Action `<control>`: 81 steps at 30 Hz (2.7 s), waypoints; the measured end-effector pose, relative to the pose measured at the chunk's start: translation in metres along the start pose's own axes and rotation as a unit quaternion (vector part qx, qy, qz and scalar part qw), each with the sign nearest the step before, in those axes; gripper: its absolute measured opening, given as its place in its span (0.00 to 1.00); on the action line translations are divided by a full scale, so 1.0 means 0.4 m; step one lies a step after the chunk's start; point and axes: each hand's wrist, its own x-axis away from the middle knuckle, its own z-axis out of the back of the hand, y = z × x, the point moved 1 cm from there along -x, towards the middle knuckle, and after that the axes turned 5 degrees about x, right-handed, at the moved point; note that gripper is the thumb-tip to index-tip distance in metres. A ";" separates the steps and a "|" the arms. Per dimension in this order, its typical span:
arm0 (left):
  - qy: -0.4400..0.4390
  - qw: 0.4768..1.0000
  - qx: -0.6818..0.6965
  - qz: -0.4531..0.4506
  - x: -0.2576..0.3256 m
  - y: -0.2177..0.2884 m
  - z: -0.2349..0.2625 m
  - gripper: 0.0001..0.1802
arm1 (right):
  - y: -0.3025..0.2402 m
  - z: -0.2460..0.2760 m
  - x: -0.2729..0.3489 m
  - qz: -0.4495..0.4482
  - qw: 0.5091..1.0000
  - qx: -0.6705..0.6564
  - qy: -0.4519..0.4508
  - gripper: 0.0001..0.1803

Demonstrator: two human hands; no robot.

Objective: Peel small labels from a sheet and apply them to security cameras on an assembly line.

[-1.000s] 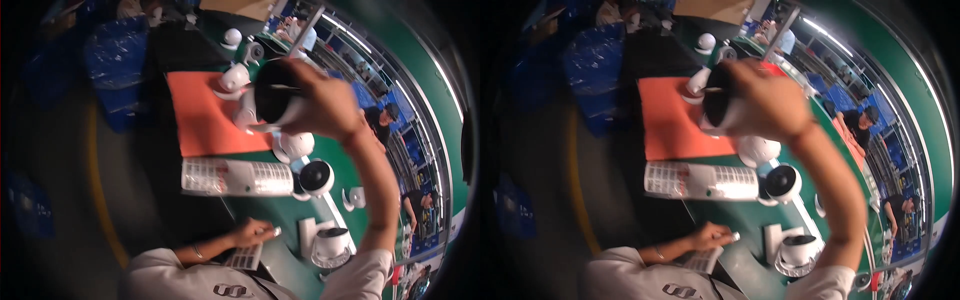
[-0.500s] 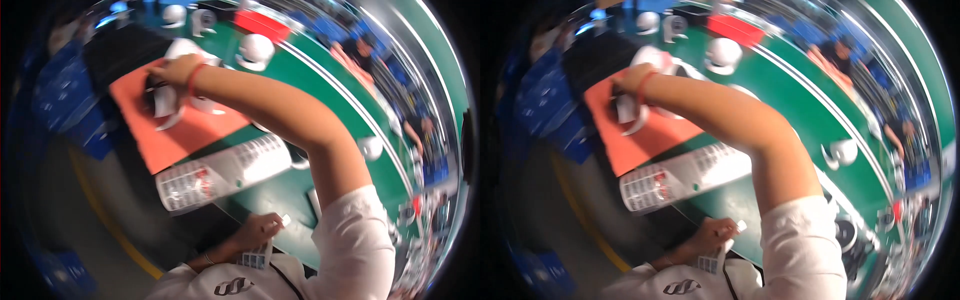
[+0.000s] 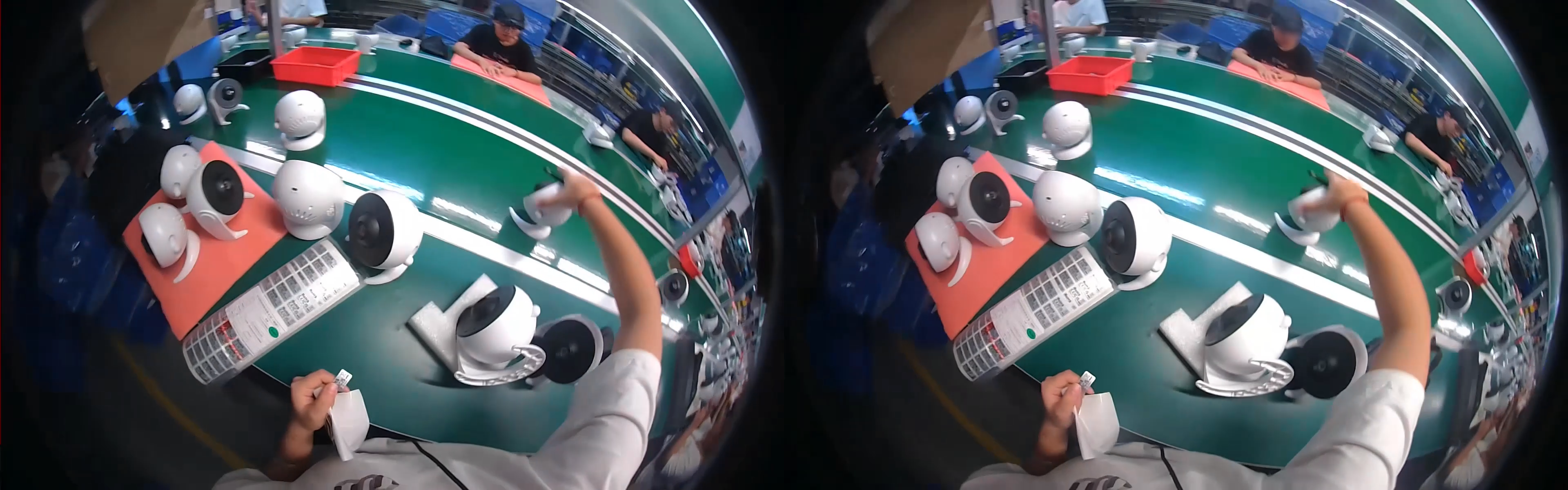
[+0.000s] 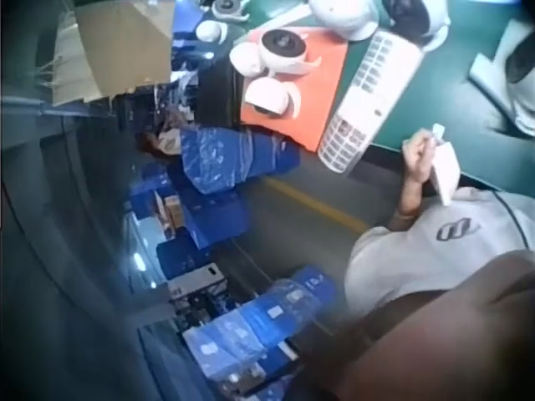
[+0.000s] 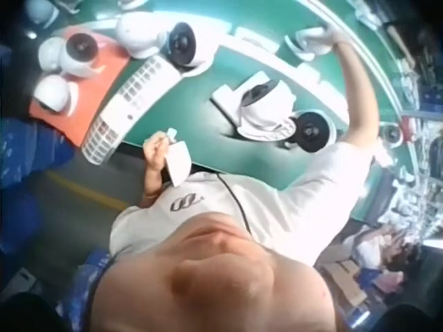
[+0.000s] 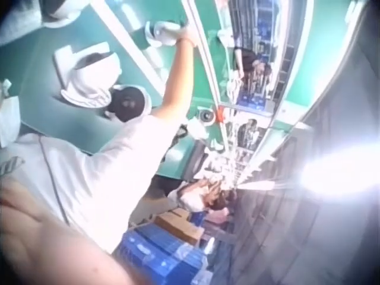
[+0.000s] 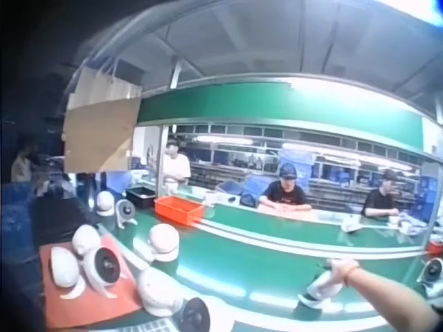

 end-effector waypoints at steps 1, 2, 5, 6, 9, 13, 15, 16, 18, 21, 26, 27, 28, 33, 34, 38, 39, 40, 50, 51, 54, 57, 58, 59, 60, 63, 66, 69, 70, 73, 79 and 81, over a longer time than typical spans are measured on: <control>-0.012 1.000 -0.002 0.020 -0.011 0.008 -0.002 0.11 | 0.015 -0.034 0.013 -0.044 0.996 -0.071 -0.017 0.67; -0.018 0.999 0.004 0.033 -0.015 0.003 -0.001 0.11 | 0.013 -0.038 0.021 -0.045 0.997 -0.066 -0.012 0.66; -0.013 0.999 -0.030 0.025 -0.019 0.014 0.000 0.11 | 0.019 -0.040 0.026 -0.021 0.995 -0.098 0.003 0.63; -0.005 1.000 -0.021 0.011 -0.018 0.011 0.000 0.11 | 0.008 -0.031 0.024 -0.020 0.996 -0.082 0.017 0.61; -0.011 0.999 -0.024 0.031 -0.018 0.023 -0.007 0.12 | -0.004 0.015 0.044 0.010 0.997 -0.059 0.050 0.57; -0.029 0.999 -0.018 -0.018 -0.030 0.003 -0.013 0.09 | -0.026 0.099 0.031 0.090 0.958 -0.251 0.104 0.52; -0.036 0.998 -0.029 -0.034 -0.024 -0.002 -0.013 0.09 | -0.149 0.215 0.073 0.242 0.869 -0.421 0.095 0.46; -0.040 0.998 -0.019 -0.051 -0.024 0.001 -0.013 0.10 | -0.167 0.281 0.066 0.289 0.864 -0.388 0.138 0.48; -0.023 0.996 -0.003 -0.085 -0.010 -0.001 -0.013 0.10 | -0.380 0.432 0.151 0.391 0.815 -0.409 0.127 0.47; -0.019 0.992 0.067 -0.105 0.011 0.016 0.017 0.10 | -0.647 0.586 0.263 0.479 0.777 -0.387 0.129 0.51; 0.141 0.959 0.002 -0.244 0.083 0.123 0.200 0.10 | -0.979 0.639 0.387 0.600 0.732 -0.321 0.049 0.45; 0.228 0.930 0.051 -0.283 0.095 0.118 0.225 0.12 | -1.025 0.627 0.409 0.603 0.729 -0.325 0.002 0.42; 0.273 0.933 0.031 -0.233 0.113 0.121 0.268 0.11 | -1.064 0.614 0.429 0.600 0.724 -0.337 -0.044 0.39; 0.381 0.911 0.031 -0.155 0.146 0.133 0.394 0.09 | -1.222 0.435 0.410 0.489 0.849 -0.185 -0.074 0.39; 0.392 0.907 0.032 -0.149 0.145 0.134 0.393 0.09 | -1.254 0.401 0.414 0.455 0.884 -0.099 -0.048 0.43; 0.339 0.928 0.043 -0.152 0.142 0.136 0.342 0.07 | -1.286 0.338 0.490 0.395 0.919 -0.016 0.004 0.51; 0.313 0.933 0.059 -0.167 0.137 0.135 0.316 0.08 | -1.290 0.327 0.494 0.384 0.923 -0.028 0.026 0.51; 0.296 0.933 0.080 -0.186 0.133 0.127 0.283 0.09 | -1.294 0.316 0.499 0.374 0.925 -0.037 0.047 0.51; 0.045 0.988 -0.059 -0.135 0.021 0.023 0.125 0.04 | -1.200 0.327 0.414 0.389 0.905 -0.065 0.161 0.58; 0.039 0.989 -0.066 -0.128 0.019 0.016 0.127 0.04 | -1.164 0.343 0.308 0.396 0.892 -0.074 0.208 0.51; 0.012 0.984 -0.093 -0.150 0.012 0.014 0.138 0.02 | -1.048 0.386 0.065 0.270 0.931 -0.036 0.241 0.49; 0.003 0.982 -0.085 -0.167 0.010 -0.017 0.142 0.02 | -0.979 0.309 -0.138 0.176 0.979 0.000 0.104 0.66; 0.003 0.981 -0.089 -0.170 0.003 -0.015 0.145 0.02 | -0.973 0.262 -0.199 0.160 0.982 -0.028 0.091 0.68; 0.006 0.981 -0.094 -0.168 0.007 -0.010 0.149 0.02 | -0.980 0.230 -0.218 0.175 0.982 -0.043 0.052 0.72; 0.017 0.983 -0.085 -0.164 0.001 -0.009 0.153 0.02 | -0.994 0.214 -0.251 0.169 0.983 -0.070 0.011 0.72; 0.054 0.972 -0.118 -0.195 -0.005 -0.002 0.181 0.03 | -1.021 0.169 -0.283 0.131 0.983 -0.128 -0.007 0.69; 0.026 0.966 -0.119 -0.230 -0.032 0.003 0.197 0.03 | -1.045 0.177 -0.244 0.117 0.985 -0.120 0.027 0.63; 0.017 0.966 -0.110 -0.232 -0.048 0.000 0.195 0.04 | -1.053 0.189 -0.272 0.260 0.948 -0.173 0.068 0.59; 0.026 0.967 -0.101 -0.232 -0.054 -0.002 0.192 0.04 | -1.073 0.203 -0.276 0.346 0.919 -0.175 0.078 0.57; 0.024 0.970 -0.096 -0.220 -0.057 0.006 0.194 0.04 | -1.195 0.279 -0.206 0.533 0.834 -0.125 0.062 0.54; 0.052 0.974 -0.107 -0.195 -0.049 -0.001 0.189 0.04 | -1.347 0.340 -0.151 0.632 0.772 -0.068 -0.032 0.55; 0.057 0.974 -0.110 -0.190 -0.044 0.004 0.191 0.04 | -1.349 0.338 -0.164 0.635 0.764 -0.089 -0.071 0.56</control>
